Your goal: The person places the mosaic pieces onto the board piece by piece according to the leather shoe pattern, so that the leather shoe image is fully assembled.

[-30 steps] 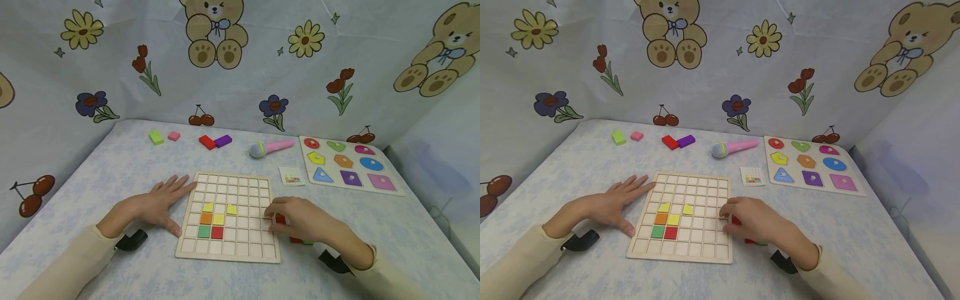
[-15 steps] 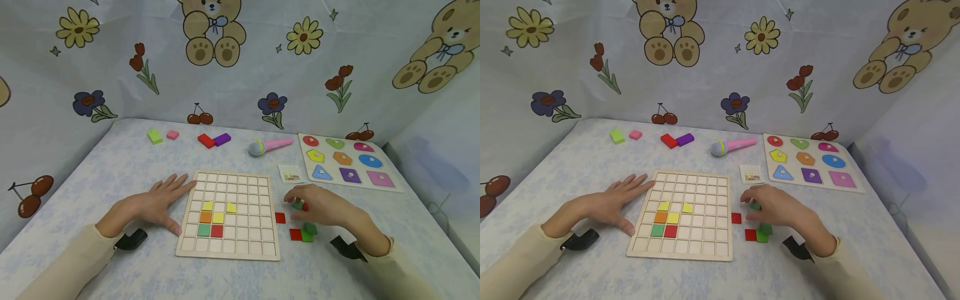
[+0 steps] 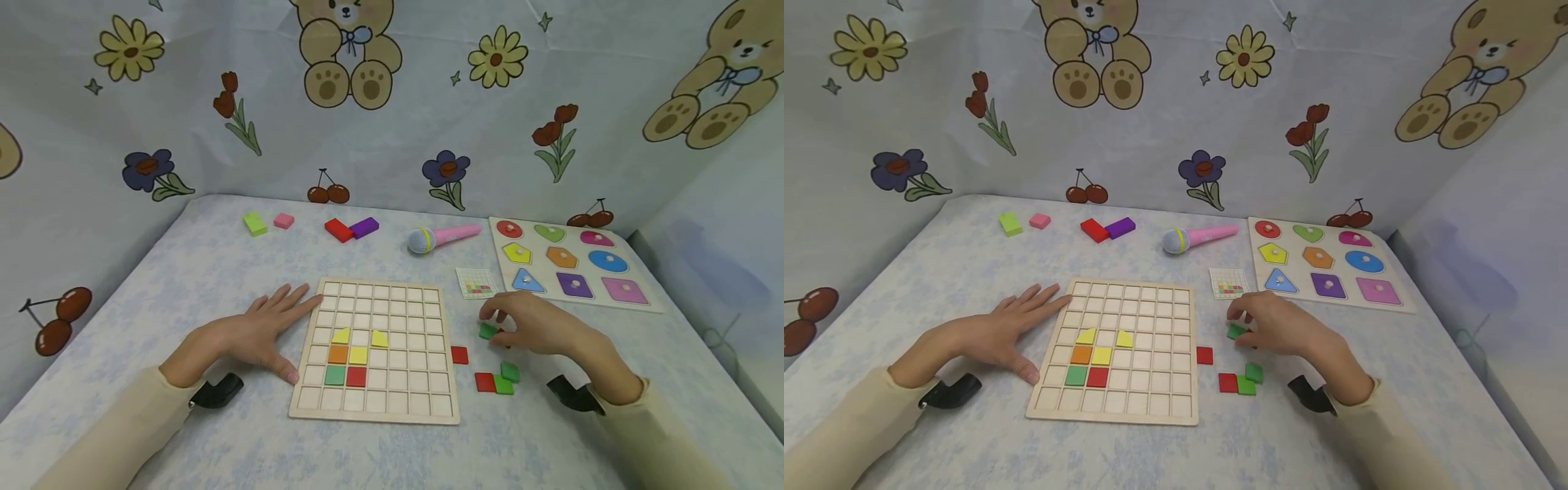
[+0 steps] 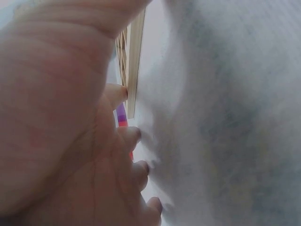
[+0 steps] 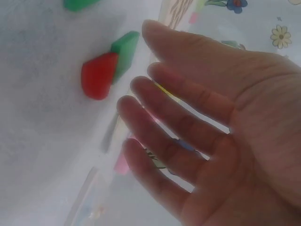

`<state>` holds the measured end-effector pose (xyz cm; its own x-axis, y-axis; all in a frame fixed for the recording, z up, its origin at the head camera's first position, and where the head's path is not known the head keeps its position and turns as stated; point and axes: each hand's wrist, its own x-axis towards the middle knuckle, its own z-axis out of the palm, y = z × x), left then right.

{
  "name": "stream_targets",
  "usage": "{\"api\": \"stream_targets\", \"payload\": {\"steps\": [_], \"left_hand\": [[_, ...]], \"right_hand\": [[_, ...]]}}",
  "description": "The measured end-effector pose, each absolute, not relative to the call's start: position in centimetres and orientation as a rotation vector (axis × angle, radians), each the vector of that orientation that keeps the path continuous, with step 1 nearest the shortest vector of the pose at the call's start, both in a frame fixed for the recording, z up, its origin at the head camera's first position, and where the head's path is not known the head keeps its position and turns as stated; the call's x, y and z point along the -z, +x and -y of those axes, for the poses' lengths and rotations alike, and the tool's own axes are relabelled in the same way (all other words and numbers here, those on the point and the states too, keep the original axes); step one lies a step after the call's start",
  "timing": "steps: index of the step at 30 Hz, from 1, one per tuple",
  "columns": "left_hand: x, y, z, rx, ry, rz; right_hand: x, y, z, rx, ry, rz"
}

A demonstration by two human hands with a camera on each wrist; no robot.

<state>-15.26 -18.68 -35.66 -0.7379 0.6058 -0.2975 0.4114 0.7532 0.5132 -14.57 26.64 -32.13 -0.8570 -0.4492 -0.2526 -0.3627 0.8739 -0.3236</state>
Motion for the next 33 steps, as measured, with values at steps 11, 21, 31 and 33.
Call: {"api": "stream_targets", "payload": {"steps": [11, 21, 31, 33], "left_hand": [[35.8, -15.3, 18.8, -0.628, 0.809, -2.479], [35.6, -15.3, 18.8, -0.589, 0.824, -2.507], [35.7, -15.3, 18.9, -0.621, 0.802, -2.486], [35.7, -15.3, 18.9, -0.618, 0.801, -2.488]], "right_hand": [[33.0, -15.0, -26.9, 0.413, -0.615, -2.696], [33.4, -14.9, -26.4, 0.405, -0.637, -2.718], [32.9, -14.7, -26.9, 0.403, -0.581, -2.698], [32.8, -14.7, -27.2, 0.406, -0.551, -2.689]]}}
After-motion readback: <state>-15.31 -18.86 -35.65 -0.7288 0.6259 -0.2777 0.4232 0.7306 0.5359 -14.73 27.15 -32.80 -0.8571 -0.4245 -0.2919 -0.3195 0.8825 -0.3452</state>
